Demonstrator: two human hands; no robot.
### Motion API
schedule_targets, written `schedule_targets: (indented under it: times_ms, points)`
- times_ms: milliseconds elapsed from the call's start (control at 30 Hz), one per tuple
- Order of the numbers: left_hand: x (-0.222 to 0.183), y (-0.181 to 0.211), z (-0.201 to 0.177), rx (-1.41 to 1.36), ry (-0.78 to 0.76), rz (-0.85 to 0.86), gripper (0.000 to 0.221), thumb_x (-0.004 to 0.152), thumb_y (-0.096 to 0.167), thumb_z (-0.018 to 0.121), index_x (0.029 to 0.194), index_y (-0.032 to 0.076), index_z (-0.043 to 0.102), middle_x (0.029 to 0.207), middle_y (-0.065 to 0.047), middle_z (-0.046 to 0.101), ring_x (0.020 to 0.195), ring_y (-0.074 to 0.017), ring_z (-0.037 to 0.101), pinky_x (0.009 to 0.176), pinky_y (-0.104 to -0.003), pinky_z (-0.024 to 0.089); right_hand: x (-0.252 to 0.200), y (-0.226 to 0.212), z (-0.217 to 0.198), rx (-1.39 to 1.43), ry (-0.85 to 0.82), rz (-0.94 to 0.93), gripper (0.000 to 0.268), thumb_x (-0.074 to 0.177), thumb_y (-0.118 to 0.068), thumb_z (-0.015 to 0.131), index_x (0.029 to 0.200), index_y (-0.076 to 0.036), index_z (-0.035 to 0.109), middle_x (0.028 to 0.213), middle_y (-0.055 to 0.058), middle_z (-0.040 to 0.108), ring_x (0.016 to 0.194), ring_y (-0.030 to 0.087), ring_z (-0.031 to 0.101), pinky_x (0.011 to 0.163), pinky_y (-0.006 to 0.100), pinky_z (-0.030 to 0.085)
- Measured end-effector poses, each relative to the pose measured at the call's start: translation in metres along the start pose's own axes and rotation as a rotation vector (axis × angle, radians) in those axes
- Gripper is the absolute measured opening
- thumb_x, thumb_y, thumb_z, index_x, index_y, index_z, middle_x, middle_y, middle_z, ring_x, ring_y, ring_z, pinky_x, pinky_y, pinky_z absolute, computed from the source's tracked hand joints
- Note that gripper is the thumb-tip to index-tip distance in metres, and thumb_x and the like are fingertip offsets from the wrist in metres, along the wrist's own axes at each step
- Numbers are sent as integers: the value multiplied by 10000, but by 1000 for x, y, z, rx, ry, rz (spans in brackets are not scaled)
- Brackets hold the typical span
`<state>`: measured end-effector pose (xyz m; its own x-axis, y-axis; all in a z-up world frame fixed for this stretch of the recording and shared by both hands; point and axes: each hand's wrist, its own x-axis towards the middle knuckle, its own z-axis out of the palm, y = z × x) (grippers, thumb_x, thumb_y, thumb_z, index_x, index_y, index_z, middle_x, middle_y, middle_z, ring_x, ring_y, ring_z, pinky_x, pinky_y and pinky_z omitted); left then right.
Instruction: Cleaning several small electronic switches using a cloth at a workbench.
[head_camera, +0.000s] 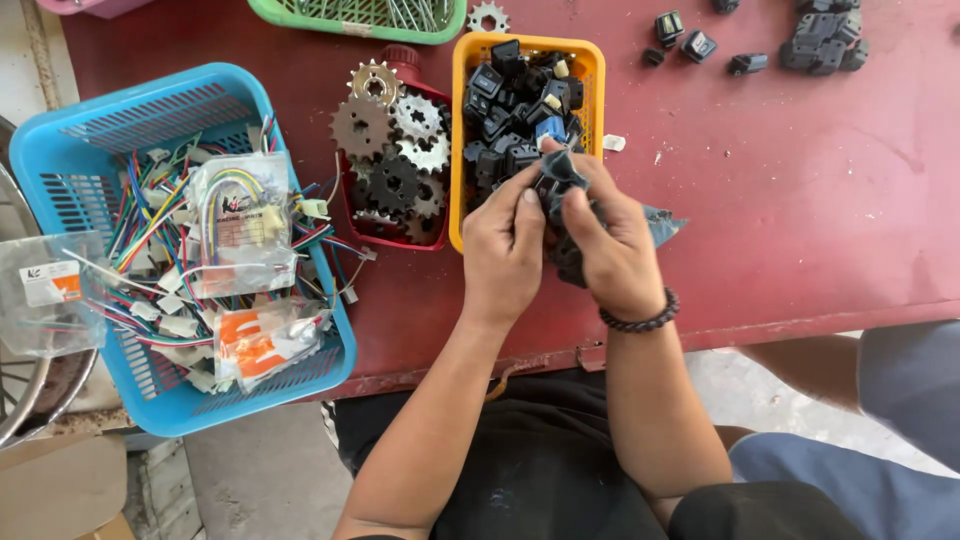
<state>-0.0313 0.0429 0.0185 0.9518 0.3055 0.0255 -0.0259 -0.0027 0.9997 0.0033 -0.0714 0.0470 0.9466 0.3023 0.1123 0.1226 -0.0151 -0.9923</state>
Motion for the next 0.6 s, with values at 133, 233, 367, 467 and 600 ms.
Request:
schedule_targets:
  times_ms: [133,233,367,467,600]
  points:
    - [-2,18,-5,74,-26,154,322,1064,134,476,1271,-17,671,1018,-221,724,897,-326,747,709,-409,639,-9,25,19,101,215,131,285,1004,-159,653,1217,22,711,1107,135,719,923,131,628,801,313,575]
    - [-5,2,-8,76,-30,196,295,1050,153,551,1266,2,685,1042,-196,722,925,-337,744,708,-411,635,-4,37,23,227,361,173,224,1026,-185,655,1098,1,757,939,91,731,763,81,628,634,224,562]
    - [-14,-11,-8,-131,21,40,278,1067,124,561,1298,16,671,907,-132,686,741,-169,676,522,-281,632,-5,38,18,406,220,246,219,968,-77,679,1139,59,690,802,174,655,514,204,639,377,339,572]
    - [-12,-9,-3,-147,24,50,278,1056,155,594,1294,35,675,888,-138,676,703,-166,660,504,-294,640,-2,29,11,293,212,217,168,986,-91,672,1063,53,708,736,172,650,496,199,644,364,334,565]
    - [-5,-15,-3,-184,101,95,249,1023,161,648,1207,6,712,884,-126,706,646,-151,689,472,-261,632,4,12,5,224,107,247,210,888,13,750,1095,43,721,762,140,676,629,189,682,461,357,607]
